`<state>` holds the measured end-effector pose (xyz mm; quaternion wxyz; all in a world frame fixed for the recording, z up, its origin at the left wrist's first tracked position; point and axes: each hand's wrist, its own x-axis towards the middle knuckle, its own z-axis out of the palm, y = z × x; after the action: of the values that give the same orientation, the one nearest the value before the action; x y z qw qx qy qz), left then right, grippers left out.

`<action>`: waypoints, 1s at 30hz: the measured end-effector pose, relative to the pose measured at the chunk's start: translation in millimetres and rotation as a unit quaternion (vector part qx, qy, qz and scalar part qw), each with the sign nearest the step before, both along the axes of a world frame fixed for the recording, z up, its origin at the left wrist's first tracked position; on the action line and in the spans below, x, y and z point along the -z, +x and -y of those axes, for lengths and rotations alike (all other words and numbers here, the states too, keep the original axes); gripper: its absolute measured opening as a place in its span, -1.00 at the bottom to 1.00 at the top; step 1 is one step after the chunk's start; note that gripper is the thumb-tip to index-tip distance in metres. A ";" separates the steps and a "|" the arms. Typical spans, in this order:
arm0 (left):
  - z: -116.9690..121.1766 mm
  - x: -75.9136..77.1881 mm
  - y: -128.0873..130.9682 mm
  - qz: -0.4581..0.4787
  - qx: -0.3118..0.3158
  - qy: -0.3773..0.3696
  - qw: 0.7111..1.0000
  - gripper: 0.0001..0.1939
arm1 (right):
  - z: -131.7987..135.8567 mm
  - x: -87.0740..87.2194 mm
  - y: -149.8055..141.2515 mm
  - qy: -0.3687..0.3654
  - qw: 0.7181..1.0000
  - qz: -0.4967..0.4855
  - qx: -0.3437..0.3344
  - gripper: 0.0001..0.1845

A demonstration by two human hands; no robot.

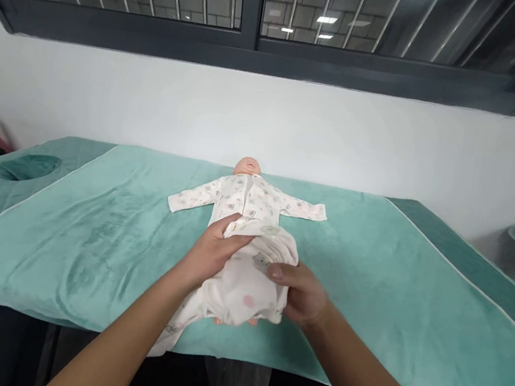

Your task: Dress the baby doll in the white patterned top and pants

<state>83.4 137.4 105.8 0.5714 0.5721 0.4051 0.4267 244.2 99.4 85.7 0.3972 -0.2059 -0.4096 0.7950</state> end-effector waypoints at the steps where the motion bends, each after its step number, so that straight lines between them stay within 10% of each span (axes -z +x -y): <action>1: -2.3 -1.3 0.7 -0.022 0.005 0.020 1.000 -0.68 | 2.2 3.6 -1.7 -0.014 1.000 -0.019 0.008 -0.44; 9: 13.8 -4.6 -22.5 -0.203 0.128 0.004 0.971 -0.71 | 33.7 44.1 -0.7 -0.150 0.987 -0.054 -0.001 -0.72; 16: 29.1 2.0 -31.7 -0.253 0.290 -0.060 0.921 -0.58 | 71.1 62.0 0.8 -0.186 0.974 0.004 0.132 -0.68; 30: 49.0 -4.7 -36.2 -0.233 0.315 -0.151 0.908 -0.64 | 97.0 63.0 0.9 -0.130 0.978 0.098 0.131 -0.48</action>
<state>47.2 88.4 110.5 0.6452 0.6598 0.3850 0.0130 245.1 2.4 22.7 0.4255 -0.3842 -0.3091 0.7588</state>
